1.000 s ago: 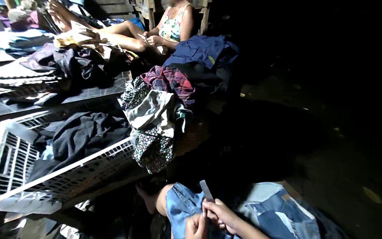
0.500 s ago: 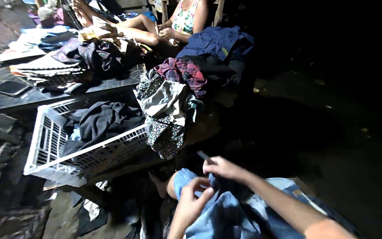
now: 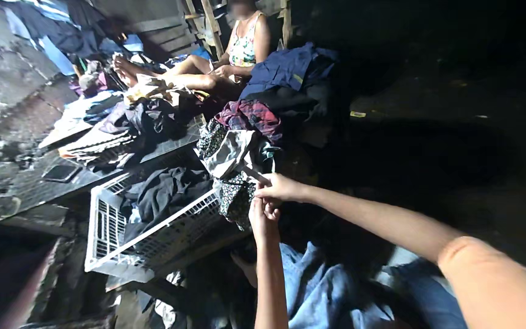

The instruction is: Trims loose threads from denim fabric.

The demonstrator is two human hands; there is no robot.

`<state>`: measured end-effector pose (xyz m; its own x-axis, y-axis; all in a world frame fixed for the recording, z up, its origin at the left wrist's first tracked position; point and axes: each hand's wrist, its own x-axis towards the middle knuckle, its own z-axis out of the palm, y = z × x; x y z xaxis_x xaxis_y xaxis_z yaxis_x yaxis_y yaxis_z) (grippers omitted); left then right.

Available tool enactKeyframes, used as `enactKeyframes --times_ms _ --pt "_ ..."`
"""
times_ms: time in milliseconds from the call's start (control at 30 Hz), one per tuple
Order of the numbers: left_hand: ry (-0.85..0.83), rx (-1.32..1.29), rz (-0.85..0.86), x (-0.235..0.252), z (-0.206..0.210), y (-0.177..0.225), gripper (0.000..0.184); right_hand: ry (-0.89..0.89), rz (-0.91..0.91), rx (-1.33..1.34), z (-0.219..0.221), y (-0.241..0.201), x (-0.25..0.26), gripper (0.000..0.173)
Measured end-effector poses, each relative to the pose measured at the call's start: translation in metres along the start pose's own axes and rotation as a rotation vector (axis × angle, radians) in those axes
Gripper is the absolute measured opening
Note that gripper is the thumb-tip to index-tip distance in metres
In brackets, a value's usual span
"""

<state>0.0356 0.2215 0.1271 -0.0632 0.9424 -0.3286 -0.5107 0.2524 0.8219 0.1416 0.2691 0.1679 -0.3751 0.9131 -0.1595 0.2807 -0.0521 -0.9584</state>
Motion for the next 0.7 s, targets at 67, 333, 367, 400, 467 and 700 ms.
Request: enactKeyframes --times_ms 67,333,367,400,467,700 --pt "-0.150 -0.047 0.030 0.001 -0.003 0.001 0.030 0.019 -0.143 -0.267 -0.008 -0.012 -0.014 0.027" --pt "-0.197 -0.088 -0.015 -0.037 0.013 0.003 0.028 0.025 -0.001 -0.209 -0.045 -0.010 -0.022 0.022" --pt "-0.236 -0.089 -0.028 -0.047 0.017 0.002 0.029 0.076 0.094 -0.118 -0.049 -0.004 -0.015 0.018" --pt "-0.261 -0.096 -0.050 -0.053 0.021 0.000 0.029 0.113 0.162 -0.047 -0.050 0.000 -0.009 0.015" --pt "-0.245 -0.112 -0.118 -0.050 0.023 -0.006 0.029 0.131 0.184 0.019 -0.046 0.003 -0.006 0.014" --pt "-0.099 -0.165 -0.156 -0.031 0.023 0.001 0.052 0.028 -0.365 -0.459 -0.019 -0.003 -0.060 0.030"
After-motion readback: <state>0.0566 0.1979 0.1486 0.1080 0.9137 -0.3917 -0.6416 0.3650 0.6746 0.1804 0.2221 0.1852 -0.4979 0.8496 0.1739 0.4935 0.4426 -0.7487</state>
